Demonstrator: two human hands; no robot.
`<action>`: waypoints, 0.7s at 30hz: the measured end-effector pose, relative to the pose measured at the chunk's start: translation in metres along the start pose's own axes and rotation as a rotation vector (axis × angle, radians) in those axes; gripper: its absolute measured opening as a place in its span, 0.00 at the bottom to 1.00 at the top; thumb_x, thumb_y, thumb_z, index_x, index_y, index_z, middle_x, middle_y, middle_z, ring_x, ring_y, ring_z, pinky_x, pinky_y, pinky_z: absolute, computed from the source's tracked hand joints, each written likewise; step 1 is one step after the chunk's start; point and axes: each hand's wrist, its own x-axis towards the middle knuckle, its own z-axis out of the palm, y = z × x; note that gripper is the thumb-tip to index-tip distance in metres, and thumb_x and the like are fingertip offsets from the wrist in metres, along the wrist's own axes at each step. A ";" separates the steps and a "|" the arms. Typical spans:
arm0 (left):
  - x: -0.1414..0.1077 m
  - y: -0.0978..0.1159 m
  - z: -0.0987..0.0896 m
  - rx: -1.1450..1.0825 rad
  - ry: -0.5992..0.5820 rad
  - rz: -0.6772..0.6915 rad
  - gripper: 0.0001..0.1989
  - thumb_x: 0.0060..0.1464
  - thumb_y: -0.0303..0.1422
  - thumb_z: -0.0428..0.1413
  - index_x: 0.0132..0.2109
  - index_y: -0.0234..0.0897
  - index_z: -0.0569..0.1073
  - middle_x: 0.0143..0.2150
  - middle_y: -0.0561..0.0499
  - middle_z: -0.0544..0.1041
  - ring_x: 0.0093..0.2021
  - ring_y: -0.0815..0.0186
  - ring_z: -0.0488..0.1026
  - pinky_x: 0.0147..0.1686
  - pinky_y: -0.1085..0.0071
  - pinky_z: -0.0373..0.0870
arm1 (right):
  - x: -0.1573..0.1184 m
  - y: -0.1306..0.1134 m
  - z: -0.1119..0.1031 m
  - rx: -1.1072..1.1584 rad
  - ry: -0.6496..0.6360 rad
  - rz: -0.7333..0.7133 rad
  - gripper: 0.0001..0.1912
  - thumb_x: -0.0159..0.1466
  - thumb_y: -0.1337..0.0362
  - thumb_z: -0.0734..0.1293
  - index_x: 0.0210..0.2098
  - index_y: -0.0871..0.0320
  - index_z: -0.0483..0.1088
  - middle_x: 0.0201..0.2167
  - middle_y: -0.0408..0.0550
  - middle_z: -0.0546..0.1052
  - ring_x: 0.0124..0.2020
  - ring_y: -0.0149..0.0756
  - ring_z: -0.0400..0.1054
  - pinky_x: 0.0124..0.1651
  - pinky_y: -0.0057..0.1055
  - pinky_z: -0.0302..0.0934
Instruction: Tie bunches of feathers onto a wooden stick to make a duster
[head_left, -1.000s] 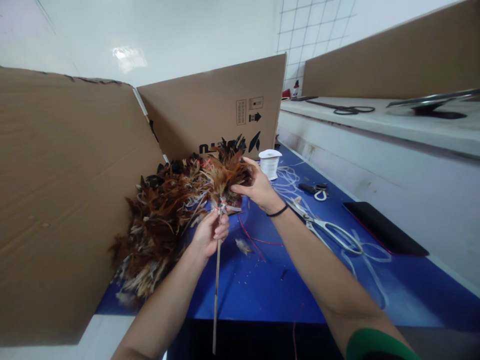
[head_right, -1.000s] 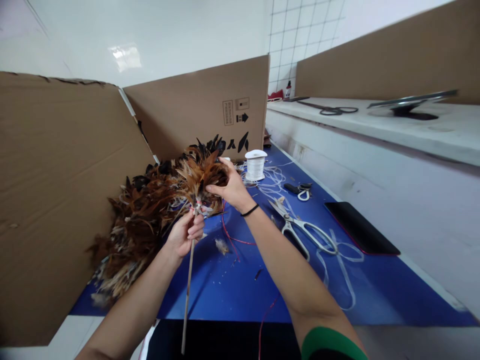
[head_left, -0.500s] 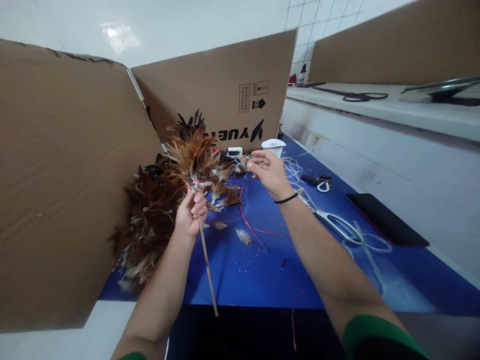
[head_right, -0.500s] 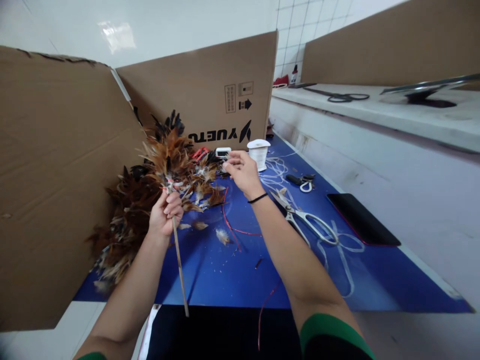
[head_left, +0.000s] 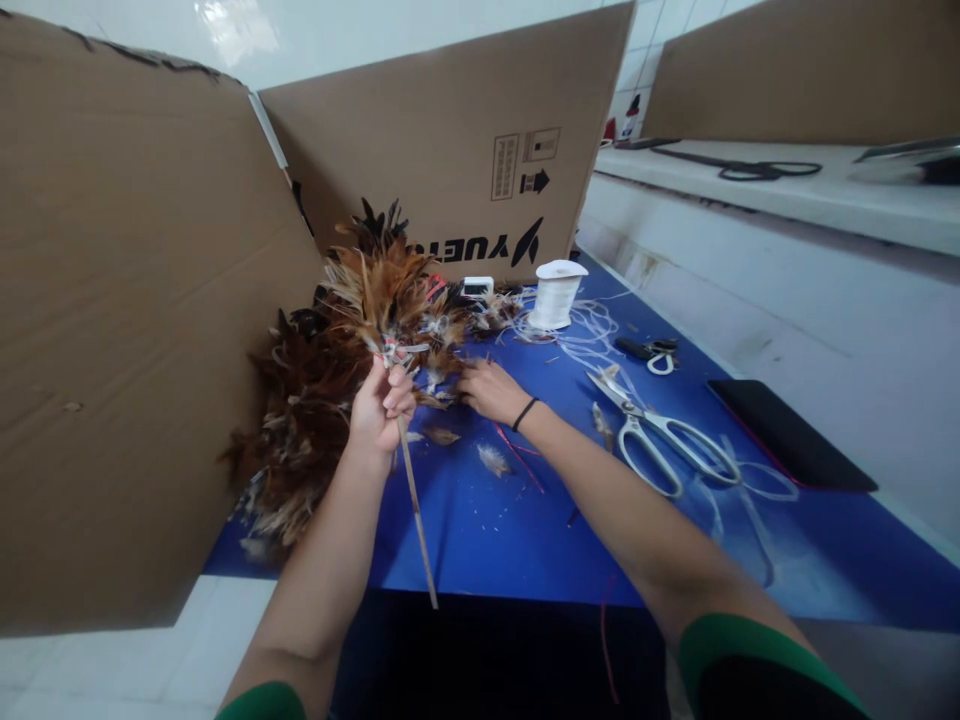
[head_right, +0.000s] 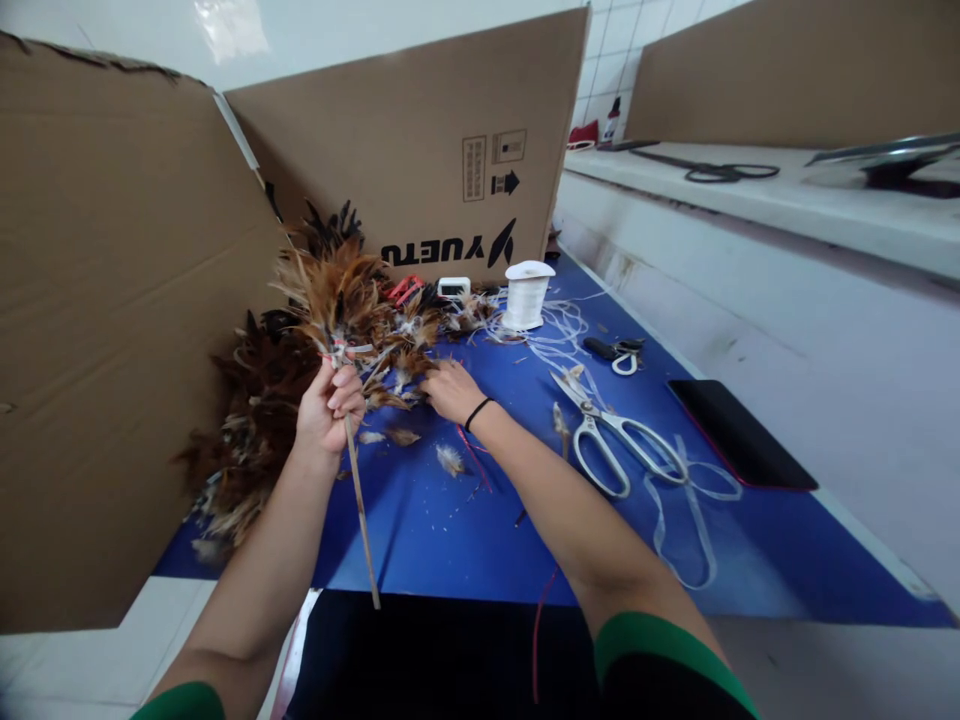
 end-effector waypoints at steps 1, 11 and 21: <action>0.000 0.000 -0.001 0.000 0.000 -0.005 0.20 0.65 0.34 0.36 0.38 0.28 0.69 0.21 0.58 0.60 0.13 0.82 0.53 0.09 0.86 0.48 | 0.000 0.000 0.002 -0.019 0.005 -0.010 0.11 0.62 0.66 0.62 0.39 0.58 0.75 0.41 0.53 0.74 0.47 0.44 0.61 0.46 0.36 0.52; 0.005 -0.007 -0.007 0.044 0.017 -0.046 0.18 0.65 0.34 0.39 0.38 0.28 0.69 0.21 0.58 0.60 0.12 0.82 0.52 0.09 0.86 0.47 | -0.001 0.003 -0.005 0.021 0.021 0.022 0.10 0.63 0.66 0.61 0.37 0.58 0.74 0.39 0.51 0.76 0.45 0.41 0.64 0.43 0.35 0.49; 0.007 -0.013 -0.010 0.047 0.036 -0.088 0.17 0.65 0.33 0.38 0.38 0.29 0.69 0.21 0.57 0.60 0.12 0.82 0.52 0.09 0.86 0.47 | -0.006 0.030 -0.035 0.392 0.270 0.079 0.17 0.57 0.73 0.64 0.46 0.60 0.71 0.36 0.49 0.75 0.37 0.33 0.68 0.44 0.29 0.59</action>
